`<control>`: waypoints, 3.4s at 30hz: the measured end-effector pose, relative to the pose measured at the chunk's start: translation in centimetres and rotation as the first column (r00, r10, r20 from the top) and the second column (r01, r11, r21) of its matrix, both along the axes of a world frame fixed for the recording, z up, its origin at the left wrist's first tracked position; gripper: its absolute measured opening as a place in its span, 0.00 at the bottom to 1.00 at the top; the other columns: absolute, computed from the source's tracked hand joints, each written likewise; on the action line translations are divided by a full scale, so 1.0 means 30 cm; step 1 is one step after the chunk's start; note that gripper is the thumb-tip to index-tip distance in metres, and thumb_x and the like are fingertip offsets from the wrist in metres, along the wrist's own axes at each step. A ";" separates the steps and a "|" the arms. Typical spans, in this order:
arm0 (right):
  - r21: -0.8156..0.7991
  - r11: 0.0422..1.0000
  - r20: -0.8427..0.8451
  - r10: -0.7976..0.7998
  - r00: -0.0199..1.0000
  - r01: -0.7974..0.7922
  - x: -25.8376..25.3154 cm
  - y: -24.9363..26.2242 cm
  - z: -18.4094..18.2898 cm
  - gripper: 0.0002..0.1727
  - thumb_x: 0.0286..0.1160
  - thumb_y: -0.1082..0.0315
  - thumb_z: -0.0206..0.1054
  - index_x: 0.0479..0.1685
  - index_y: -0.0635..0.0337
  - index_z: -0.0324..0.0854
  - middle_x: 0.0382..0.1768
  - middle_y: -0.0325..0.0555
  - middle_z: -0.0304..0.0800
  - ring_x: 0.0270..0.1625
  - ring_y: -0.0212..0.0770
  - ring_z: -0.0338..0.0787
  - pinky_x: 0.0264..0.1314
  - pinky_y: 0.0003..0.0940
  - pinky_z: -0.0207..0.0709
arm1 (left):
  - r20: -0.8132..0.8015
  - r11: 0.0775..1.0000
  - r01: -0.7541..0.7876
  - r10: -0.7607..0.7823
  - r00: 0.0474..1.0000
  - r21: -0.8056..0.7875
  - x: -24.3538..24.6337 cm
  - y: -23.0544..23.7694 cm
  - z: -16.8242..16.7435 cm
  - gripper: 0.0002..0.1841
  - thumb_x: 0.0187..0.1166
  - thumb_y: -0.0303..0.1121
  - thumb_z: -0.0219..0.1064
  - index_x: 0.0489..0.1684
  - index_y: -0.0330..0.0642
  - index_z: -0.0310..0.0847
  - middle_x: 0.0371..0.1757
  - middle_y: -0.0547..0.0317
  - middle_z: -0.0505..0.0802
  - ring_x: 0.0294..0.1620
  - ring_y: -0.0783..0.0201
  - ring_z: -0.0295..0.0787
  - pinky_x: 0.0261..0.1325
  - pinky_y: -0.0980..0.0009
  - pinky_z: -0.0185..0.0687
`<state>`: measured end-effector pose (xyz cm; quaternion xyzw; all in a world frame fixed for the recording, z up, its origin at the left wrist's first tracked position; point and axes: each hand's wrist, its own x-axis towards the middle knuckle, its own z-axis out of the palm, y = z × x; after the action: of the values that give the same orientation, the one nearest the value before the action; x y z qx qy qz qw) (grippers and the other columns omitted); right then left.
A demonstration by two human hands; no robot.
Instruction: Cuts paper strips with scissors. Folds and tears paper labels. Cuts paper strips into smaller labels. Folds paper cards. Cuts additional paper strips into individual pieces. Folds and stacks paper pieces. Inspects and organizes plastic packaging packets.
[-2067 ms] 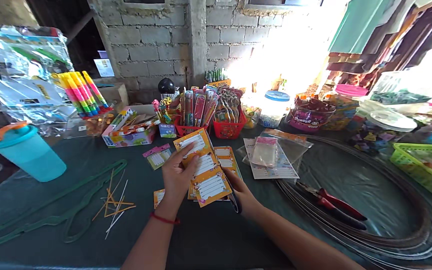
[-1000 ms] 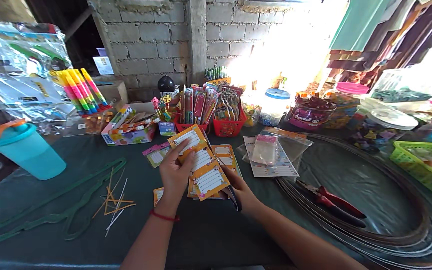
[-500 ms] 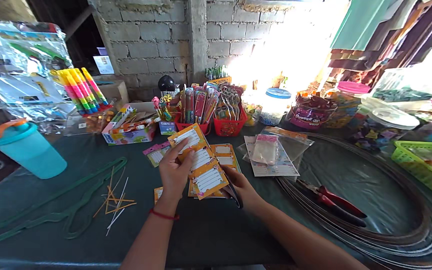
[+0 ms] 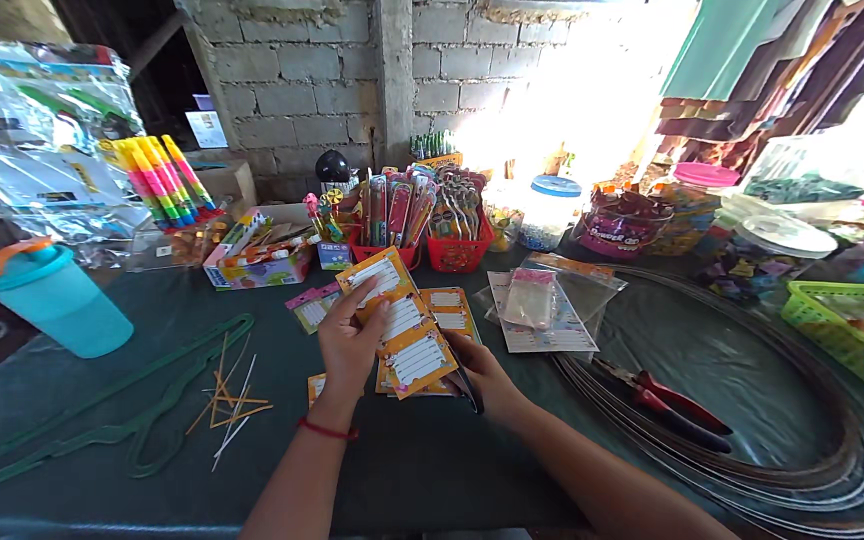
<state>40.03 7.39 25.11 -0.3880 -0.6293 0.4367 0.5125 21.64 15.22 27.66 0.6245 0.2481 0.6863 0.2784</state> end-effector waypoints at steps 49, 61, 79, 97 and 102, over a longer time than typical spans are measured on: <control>-0.005 0.992 0.017 -0.126 0.992 0.126 0.109 0.025 0.099 0.31 0.71 0.73 0.71 0.75 0.70 0.67 0.42 0.40 0.90 0.41 0.25 0.89 0.49 0.21 0.83 | -0.296 0.948 0.304 -0.264 0.918 0.098 0.015 -0.012 -0.018 0.16 0.84 0.28 0.59 0.59 0.27 0.87 0.58 0.56 0.94 0.57 0.79 0.88 0.64 0.77 0.83; -0.066 0.993 -0.233 -0.107 0.966 0.094 0.173 0.038 0.113 0.27 0.69 0.80 0.69 0.70 0.63 0.69 0.37 0.36 0.88 0.36 0.25 0.87 0.42 0.21 0.82 | -0.331 0.835 0.546 -0.537 0.776 -0.073 0.074 0.000 0.127 0.17 0.87 0.51 0.60 0.52 0.54 0.93 0.62 0.72 0.92 0.64 0.74 0.86 0.67 0.71 0.83; -0.123 0.991 -0.291 -0.092 0.952 0.059 0.260 0.022 0.133 0.23 0.71 0.79 0.65 0.67 0.61 0.73 0.37 0.37 0.87 0.33 0.28 0.85 0.38 0.24 0.83 | -0.466 0.900 0.147 -0.346 0.814 -0.410 0.090 0.084 0.089 0.09 0.83 0.23 0.63 0.53 0.31 0.85 0.46 0.56 0.91 0.46 0.69 0.87 0.56 0.66 0.84; -0.142 0.918 -0.620 -0.374 0.690 0.370 0.308 0.114 0.090 0.13 0.79 0.80 0.60 0.58 0.58 0.74 0.37 0.42 0.87 0.31 0.33 0.87 0.34 0.28 0.85 | -0.986 0.980 -0.109 -0.164 0.035 -0.167 0.283 0.121 -0.004 0.16 0.88 0.37 0.60 0.60 0.38 0.88 0.64 0.40 0.89 0.70 0.42 0.83 0.73 0.42 0.72; -0.129 0.946 -0.513 -0.321 0.796 0.298 0.277 0.106 0.081 0.16 0.78 0.80 0.59 0.60 0.57 0.72 0.34 0.39 0.86 0.30 0.31 0.87 0.34 0.26 0.85 | -0.994 0.983 -0.159 -0.085 0.067 -0.095 0.199 0.067 0.034 0.16 0.87 0.28 0.57 0.67 0.33 0.82 0.66 0.38 0.87 0.68 0.38 0.84 0.67 0.38 0.77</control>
<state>48.35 10.56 27.53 -0.3613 -0.3833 0.4496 0.7214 27.61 17.25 28.67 0.8898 0.4473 0.0564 0.0709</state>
